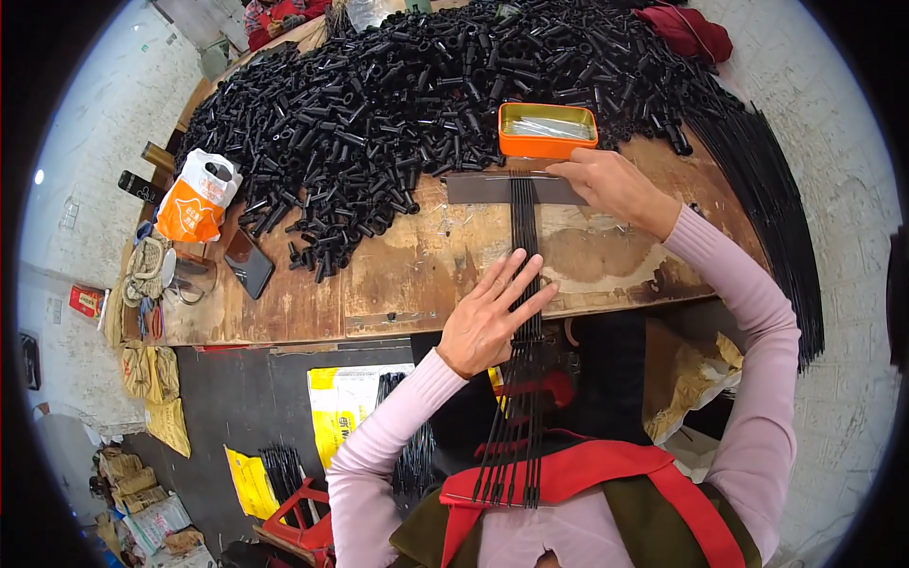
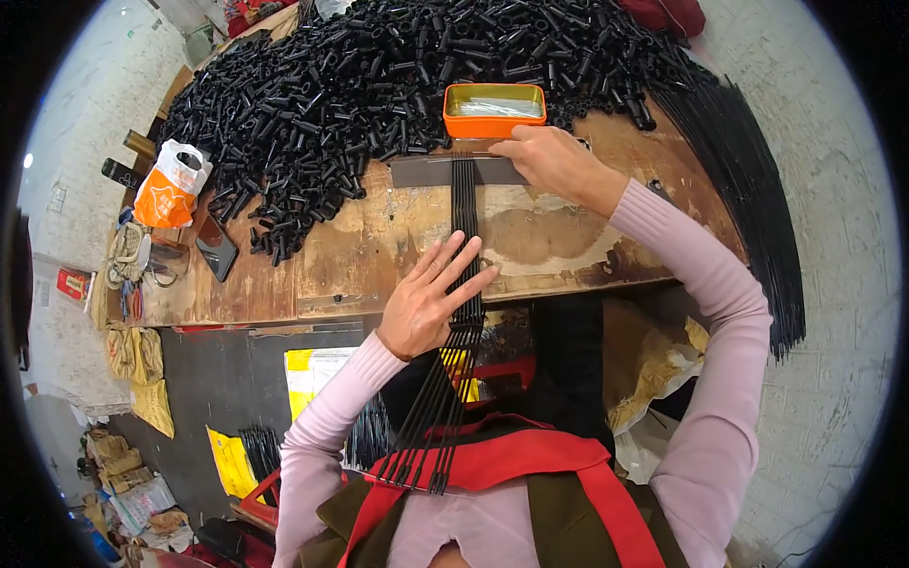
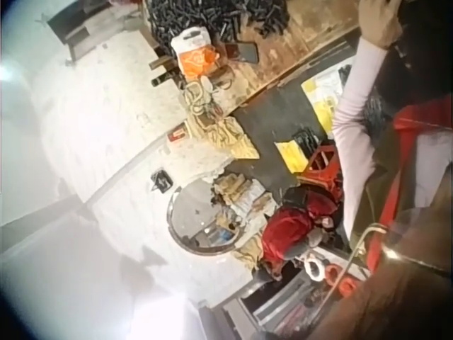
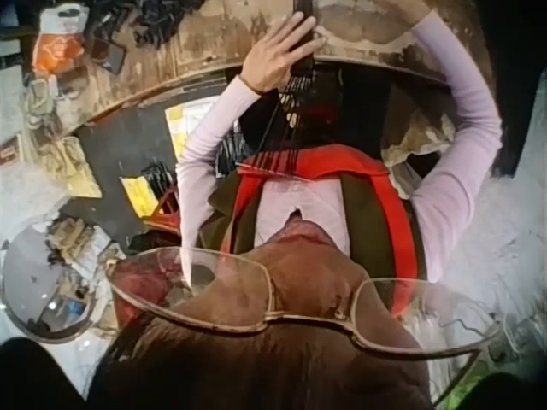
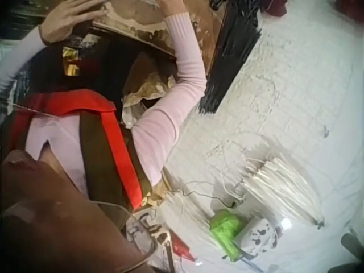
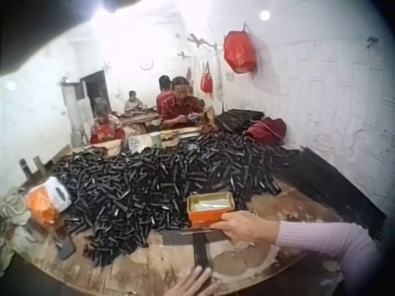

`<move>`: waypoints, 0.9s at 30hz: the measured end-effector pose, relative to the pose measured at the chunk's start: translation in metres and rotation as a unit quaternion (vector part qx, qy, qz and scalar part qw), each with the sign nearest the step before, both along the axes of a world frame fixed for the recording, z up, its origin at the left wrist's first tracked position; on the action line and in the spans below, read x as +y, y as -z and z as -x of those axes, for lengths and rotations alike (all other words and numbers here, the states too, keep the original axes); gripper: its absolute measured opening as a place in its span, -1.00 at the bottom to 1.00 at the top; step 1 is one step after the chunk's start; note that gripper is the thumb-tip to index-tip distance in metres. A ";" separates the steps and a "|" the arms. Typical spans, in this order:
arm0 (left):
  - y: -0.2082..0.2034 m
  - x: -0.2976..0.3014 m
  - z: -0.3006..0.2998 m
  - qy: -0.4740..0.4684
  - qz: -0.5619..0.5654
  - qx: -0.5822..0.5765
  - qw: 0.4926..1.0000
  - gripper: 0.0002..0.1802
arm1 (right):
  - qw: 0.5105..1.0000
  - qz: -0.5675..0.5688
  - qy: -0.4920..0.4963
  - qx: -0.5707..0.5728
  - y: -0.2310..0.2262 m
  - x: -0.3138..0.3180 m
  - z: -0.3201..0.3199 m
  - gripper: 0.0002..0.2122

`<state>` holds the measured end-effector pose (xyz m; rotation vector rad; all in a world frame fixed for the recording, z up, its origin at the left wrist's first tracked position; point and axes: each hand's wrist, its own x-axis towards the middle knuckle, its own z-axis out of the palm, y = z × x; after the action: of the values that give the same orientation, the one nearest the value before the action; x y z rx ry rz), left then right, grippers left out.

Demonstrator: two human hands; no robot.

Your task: The person is bundling, aligning, and trimming electrical wire components using a jig and wire cutters.

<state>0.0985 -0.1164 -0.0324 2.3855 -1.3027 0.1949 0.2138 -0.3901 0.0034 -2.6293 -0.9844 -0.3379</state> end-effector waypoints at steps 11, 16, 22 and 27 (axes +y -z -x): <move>0.002 0.001 -0.001 0.007 -0.002 0.004 1.000 -0.04 | 1.000 0.017 -0.015 0.000 -0.004 0.008 -0.004 -0.73; 0.002 0.001 0.000 0.007 -0.003 0.006 1.000 -0.04 | 0.999 -0.013 -0.032 0.023 0.001 0.005 -0.023 -0.85; 0.004 0.001 -0.001 0.007 -0.006 -0.002 1.000 -0.05 | 0.999 -0.026 -0.027 0.037 -0.002 0.006 -0.021 -0.88; 0.003 0.002 -0.001 0.005 -0.010 -0.003 1.000 -0.07 | 0.999 -0.015 -0.027 0.010 0.002 0.009 -0.018 -0.87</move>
<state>0.0992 -0.1147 -0.0350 2.3961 -1.3256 0.1855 0.2317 -0.3813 0.0016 -2.5680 -1.0344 -0.3098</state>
